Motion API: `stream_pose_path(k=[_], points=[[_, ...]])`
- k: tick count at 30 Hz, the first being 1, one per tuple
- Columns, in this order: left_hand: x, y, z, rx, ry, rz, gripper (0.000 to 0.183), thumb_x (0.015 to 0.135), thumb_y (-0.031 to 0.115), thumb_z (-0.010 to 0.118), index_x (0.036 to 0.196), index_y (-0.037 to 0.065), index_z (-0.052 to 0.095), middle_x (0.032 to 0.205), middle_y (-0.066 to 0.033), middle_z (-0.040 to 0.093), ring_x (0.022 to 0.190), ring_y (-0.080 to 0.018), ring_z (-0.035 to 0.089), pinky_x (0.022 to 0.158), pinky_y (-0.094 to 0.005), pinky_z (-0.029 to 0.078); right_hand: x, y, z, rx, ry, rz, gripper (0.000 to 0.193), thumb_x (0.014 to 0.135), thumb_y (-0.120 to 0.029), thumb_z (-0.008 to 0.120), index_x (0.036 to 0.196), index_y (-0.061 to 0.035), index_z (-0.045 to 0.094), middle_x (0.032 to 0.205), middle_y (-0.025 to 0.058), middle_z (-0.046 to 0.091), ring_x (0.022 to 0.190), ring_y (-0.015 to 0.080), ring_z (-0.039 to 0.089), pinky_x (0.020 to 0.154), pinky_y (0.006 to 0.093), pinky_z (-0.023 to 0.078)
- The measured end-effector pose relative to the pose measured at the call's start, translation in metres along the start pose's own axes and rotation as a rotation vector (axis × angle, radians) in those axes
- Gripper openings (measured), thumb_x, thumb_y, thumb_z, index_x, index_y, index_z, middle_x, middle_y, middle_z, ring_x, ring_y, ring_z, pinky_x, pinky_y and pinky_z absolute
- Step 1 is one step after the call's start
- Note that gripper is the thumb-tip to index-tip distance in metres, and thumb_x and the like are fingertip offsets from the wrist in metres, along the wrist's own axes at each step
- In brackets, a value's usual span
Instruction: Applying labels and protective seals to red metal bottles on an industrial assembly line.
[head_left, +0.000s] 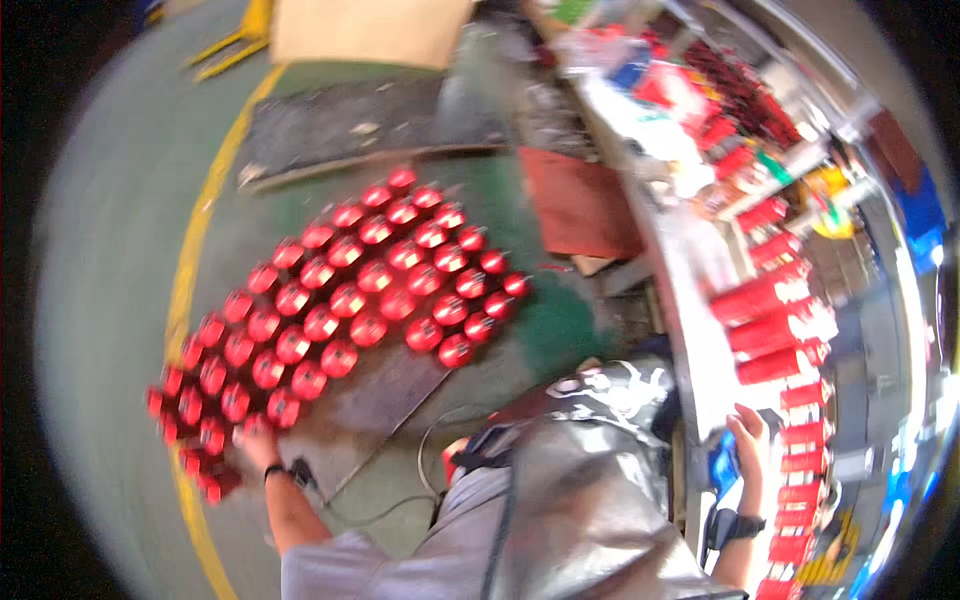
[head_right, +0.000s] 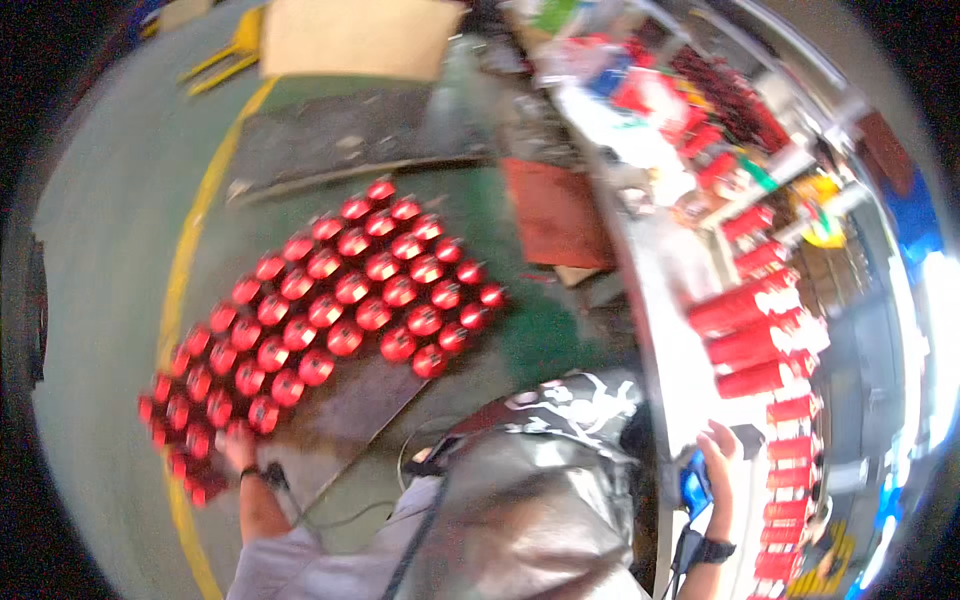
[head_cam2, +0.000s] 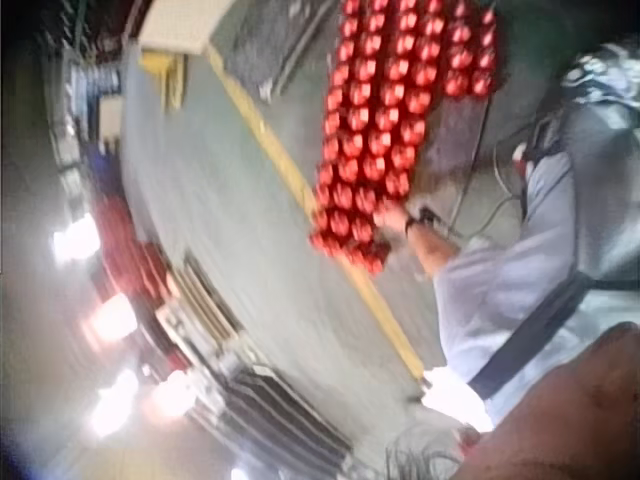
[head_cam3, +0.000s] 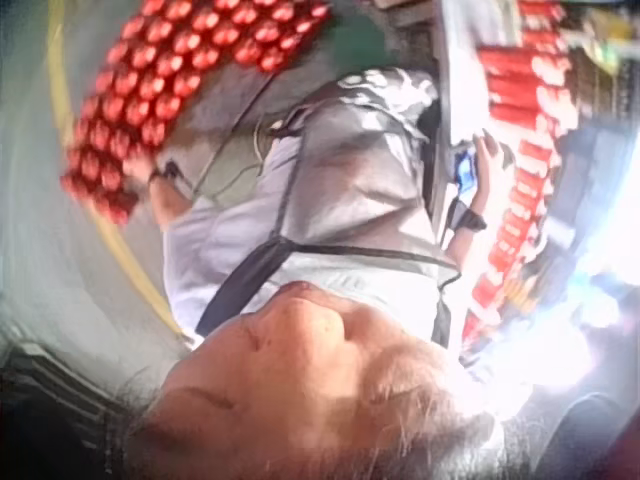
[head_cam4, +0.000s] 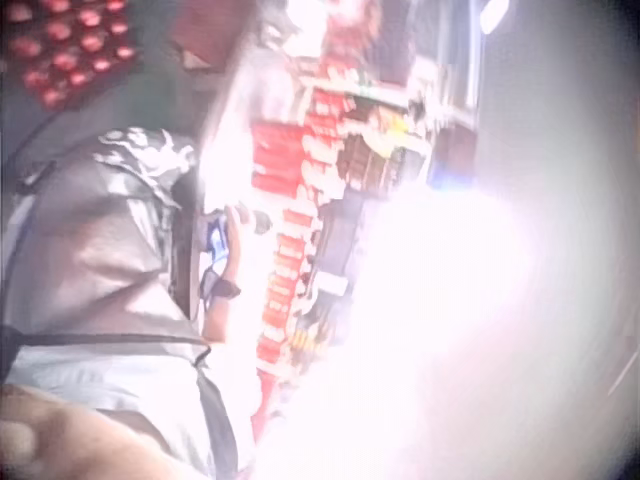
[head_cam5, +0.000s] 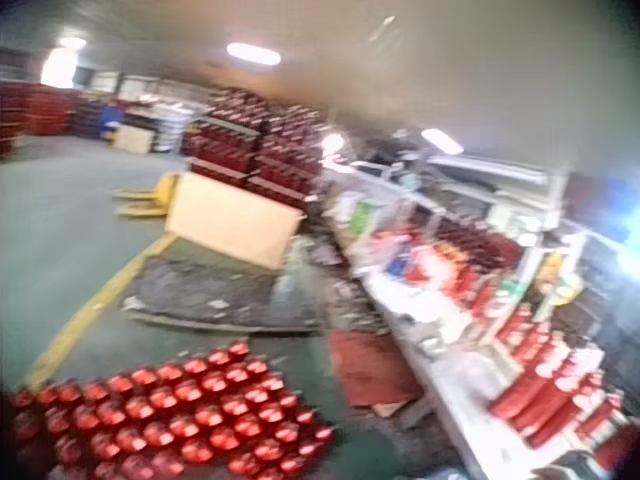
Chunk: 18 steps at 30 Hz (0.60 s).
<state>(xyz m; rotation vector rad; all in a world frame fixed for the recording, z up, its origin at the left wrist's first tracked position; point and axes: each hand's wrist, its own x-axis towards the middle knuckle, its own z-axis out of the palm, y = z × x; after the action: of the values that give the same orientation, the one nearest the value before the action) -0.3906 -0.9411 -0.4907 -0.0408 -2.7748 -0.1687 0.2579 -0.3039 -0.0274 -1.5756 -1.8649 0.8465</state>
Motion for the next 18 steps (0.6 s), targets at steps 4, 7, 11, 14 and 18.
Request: stream_pose_path(k=[4, 7, 11, 14, 18], points=[[0.013, 0.176, -0.062, -0.008, -0.153, -0.078, 0.026, 0.095, 0.018, 0.047, 0.116, 0.004, 0.052, 0.107, -0.0178, 0.064, 0.094, -0.0314, 0.064, 0.073, -0.0455, 0.049, -0.016, 0.000, -0.025, -0.085, 0.071, 0.000, 0.041, 0.085, -0.020, 0.074, 0.121, -0.0021, 0.063, 0.103, 0.0069, 0.067, 0.097, 0.0131, 0.061, 0.082, 0.0257, 0.049], [0.040, 0.213, -0.089, -0.575, 0.098, -0.304, 0.050, 0.088, 0.026, 0.059, 0.121, -0.004, 0.038, 0.106, -0.0271, 0.060, 0.089, -0.0480, 0.061, 0.076, -0.0543, 0.049, -0.013, 0.023, -0.032, 0.062, 0.101, -0.003, 0.042, 0.086, -0.020, 0.074, 0.121, -0.0010, 0.063, 0.099, 0.0056, 0.068, 0.093, 0.0118, 0.062, 0.080, 0.0247, 0.050], [0.106, 0.315, -0.081, -0.833, 0.202, 0.100, 0.039, 0.090, 0.018, 0.060, 0.118, -0.004, 0.045, 0.096, -0.0224, 0.061, 0.082, -0.0383, 0.061, 0.075, -0.0450, 0.049, -0.010, 0.043, -0.037, 0.192, 0.146, -0.023, 0.045, 0.080, -0.016, 0.075, 0.121, -0.0017, 0.063, 0.099, 0.0089, 0.069, 0.088, 0.0116, 0.063, 0.073, 0.0244, 0.051], [0.064, 0.500, -0.209, -1.126, -0.106, 0.274, 0.031, 0.089, 0.017, 0.062, 0.110, -0.004, 0.050, 0.089, -0.0183, 0.060, 0.082, -0.0327, 0.060, 0.075, -0.0409, 0.048, -0.024, 0.046, -0.049, 0.229, 0.216, 0.007, 0.045, 0.084, -0.018, 0.074, 0.124, -0.0031, 0.061, 0.101, 0.0079, 0.069, 0.089, 0.0100, 0.062, 0.074, 0.0232, 0.050], [0.011, 0.636, -0.268, -1.325, -0.397, 0.638, 0.030, 0.089, 0.018, 0.065, 0.105, -0.003, 0.050, 0.084, -0.0098, 0.059, 0.075, -0.0211, 0.058, 0.072, -0.0359, 0.048, -0.042, 0.032, -0.067, 0.248, 0.223, 0.118, 0.046, 0.086, -0.019, 0.074, 0.127, -0.0043, 0.060, 0.105, 0.0081, 0.067, 0.089, 0.0101, 0.063, 0.078, 0.0229, 0.051]])
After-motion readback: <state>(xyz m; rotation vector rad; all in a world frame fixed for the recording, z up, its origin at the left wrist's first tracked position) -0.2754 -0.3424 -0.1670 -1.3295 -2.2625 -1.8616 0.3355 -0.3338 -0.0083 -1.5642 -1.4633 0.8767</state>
